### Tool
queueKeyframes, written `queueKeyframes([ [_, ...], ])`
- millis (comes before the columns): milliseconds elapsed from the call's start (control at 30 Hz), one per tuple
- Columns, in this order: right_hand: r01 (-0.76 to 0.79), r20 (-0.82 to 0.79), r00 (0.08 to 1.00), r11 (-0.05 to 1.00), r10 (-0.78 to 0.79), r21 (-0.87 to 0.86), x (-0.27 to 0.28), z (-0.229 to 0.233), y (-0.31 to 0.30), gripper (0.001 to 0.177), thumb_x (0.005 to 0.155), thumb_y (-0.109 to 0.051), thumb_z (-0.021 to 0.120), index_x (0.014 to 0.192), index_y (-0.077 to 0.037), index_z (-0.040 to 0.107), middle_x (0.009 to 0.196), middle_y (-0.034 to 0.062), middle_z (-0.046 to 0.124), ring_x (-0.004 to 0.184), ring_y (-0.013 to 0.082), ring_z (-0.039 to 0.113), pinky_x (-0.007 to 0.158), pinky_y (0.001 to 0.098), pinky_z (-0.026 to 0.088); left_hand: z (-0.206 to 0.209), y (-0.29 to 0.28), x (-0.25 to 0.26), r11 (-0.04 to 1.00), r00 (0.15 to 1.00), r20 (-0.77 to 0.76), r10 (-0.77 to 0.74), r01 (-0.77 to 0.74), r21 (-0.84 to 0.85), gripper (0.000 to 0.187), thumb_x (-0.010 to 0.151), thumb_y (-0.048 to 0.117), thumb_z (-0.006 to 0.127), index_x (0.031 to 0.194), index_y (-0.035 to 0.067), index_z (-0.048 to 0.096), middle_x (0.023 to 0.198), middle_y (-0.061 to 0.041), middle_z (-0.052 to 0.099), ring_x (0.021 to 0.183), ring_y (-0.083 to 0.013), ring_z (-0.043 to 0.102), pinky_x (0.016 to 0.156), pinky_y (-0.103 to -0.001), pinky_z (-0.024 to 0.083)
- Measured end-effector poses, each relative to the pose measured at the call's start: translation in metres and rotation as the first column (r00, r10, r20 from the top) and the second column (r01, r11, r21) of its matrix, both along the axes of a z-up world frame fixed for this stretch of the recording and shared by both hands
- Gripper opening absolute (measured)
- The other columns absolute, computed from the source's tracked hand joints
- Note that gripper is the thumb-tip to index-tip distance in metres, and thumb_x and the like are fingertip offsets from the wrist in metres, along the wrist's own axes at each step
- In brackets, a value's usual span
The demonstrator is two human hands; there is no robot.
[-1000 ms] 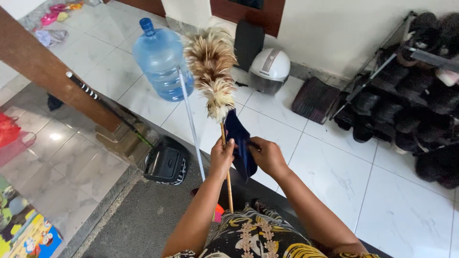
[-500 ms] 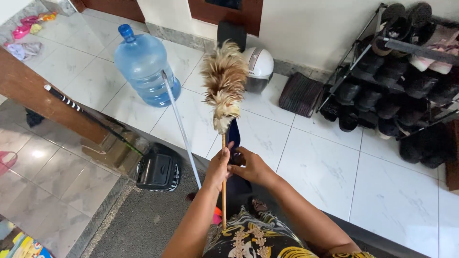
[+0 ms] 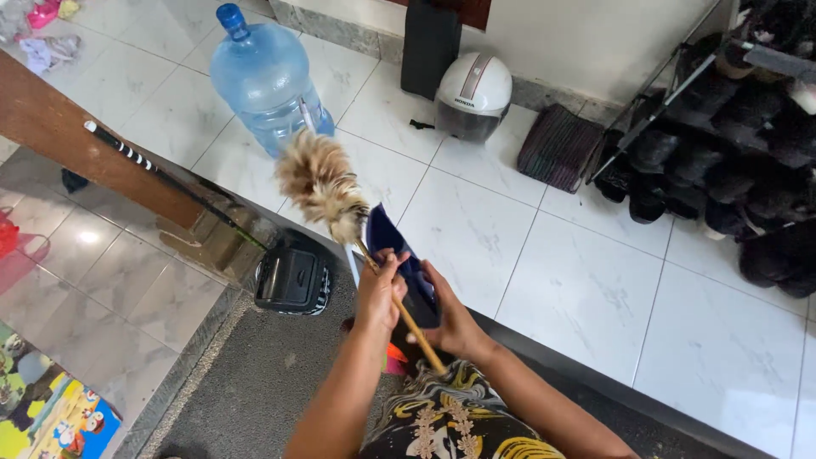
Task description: The person organizes multiple pairs of shoes on a metal shoe rack, using a feather duster to dust some shoes before placing them. They also handle a badminton racket, a bag, and a broom, then sweep the floor.
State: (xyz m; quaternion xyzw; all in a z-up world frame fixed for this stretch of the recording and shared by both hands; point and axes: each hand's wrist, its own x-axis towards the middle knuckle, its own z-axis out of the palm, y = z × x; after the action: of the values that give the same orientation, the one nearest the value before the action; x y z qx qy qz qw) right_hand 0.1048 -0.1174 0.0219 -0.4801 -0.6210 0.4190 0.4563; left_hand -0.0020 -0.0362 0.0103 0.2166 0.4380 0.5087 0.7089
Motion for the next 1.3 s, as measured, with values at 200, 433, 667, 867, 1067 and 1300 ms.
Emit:
queueKeyframes([
  [200, 0.321, 0.017, 0.930, 0.784, -0.368, -0.532, 0.027, -0.033, 0.041, 0.128, 0.047, -0.023, 0.084, 0.135, -0.020, -0.008, 0.139, 0.0139, 0.013, 0.118, 0.0363, 0.029, 0.095, 0.0386, 0.037, -0.001, 0.020, 0.042, 0.997, 0.997, 0.050, 0.057, -0.060, 0.050, 0.010, 0.083, 0.006, 0.048, 0.092, 0.010, 0.044, 0.096, -0.016, 0.060, 0.032, -0.0030, 0.031, 0.030, -0.012, 0.026],
  [433, 0.588, 0.303, 0.808, 0.732, -0.506, -0.344, 0.111, -0.046, 0.123, 0.066, 0.065, -0.035, 0.067, 0.115, -0.011, 0.034, 0.114, 0.0203, 0.041, 0.105, 0.0388, 0.043, 0.087, 0.0428, 0.040, 0.001, 0.067, 0.091, 0.987, 0.989, 0.121, -0.087, 0.069, 0.145, 0.031, 0.083, 0.006, 0.048, 0.112, 0.006, 0.039, 0.113, -0.019, 0.051, 0.032, -0.0024, 0.035, 0.032, -0.011, 0.029],
  [667, 0.646, 0.268, 0.669, 0.721, -0.693, 0.250, 0.280, -0.096, 0.212, 0.019, 0.073, -0.020, 0.066, 0.088, -0.008, 0.066, 0.086, 0.0160, 0.062, 0.092, 0.0297, 0.056, 0.080, 0.0354, 0.044, 0.029, 0.112, 0.123, 0.983, 0.993, -0.029, -0.118, 0.121, 0.141, 0.038, 0.081, 0.007, 0.046, 0.117, -0.002, 0.038, 0.110, -0.025, 0.053, 0.031, -0.0009, 0.034, 0.029, -0.010, 0.026],
  [867, 0.753, 0.301, 0.580, 0.639, -0.757, 0.155, 0.442, -0.110, 0.295, 0.026, 0.077, -0.018, 0.062, 0.100, -0.008, 0.055, 0.096, 0.0156, 0.057, 0.095, 0.0294, 0.052, 0.080, 0.0364, 0.041, 0.001, 0.152, 0.151, 0.995, 0.987, -0.134, -0.084, 0.090, 0.040, 0.039, 0.075, 0.011, 0.051, 0.112, 0.004, 0.043, 0.098, -0.017, 0.061, 0.036, -0.0009, 0.028, 0.031, -0.012, 0.017],
  [1067, 0.845, 0.349, 0.483, 0.532, -0.803, 0.057, 0.571, -0.133, 0.369, 0.037, 0.081, -0.017, 0.057, 0.114, -0.007, 0.043, 0.107, 0.0154, 0.050, 0.099, 0.0292, 0.047, 0.080, 0.0377, 0.037, -0.009, 0.181, 0.157, 1.000, 0.962, -0.270, -0.028, 0.024, -0.018, 0.032, 0.079, 0.007, 0.047, 0.111, 0.003, 0.046, 0.092, -0.015, 0.061, 0.038, -0.0058, 0.027, 0.033, -0.017, 0.023],
  [1300, 0.923, 0.407, 0.385, 0.344, -0.829, -0.172, 0.697, -0.231, 0.430, 0.049, 0.080, -0.042, 0.056, 0.114, -0.010, 0.044, 0.116, 0.0032, 0.051, 0.108, 0.0185, 0.046, 0.090, 0.0265, 0.032, -0.045, 0.213, 0.172, 0.998, 0.919, -0.392, 0.032, -0.052, -0.040, 0.028, 0.080, 0.005, 0.043, 0.108, 0.001, 0.046, 0.088, -0.017, 0.060, 0.033, -0.0056, 0.022, 0.029, -0.019, 0.018],
])
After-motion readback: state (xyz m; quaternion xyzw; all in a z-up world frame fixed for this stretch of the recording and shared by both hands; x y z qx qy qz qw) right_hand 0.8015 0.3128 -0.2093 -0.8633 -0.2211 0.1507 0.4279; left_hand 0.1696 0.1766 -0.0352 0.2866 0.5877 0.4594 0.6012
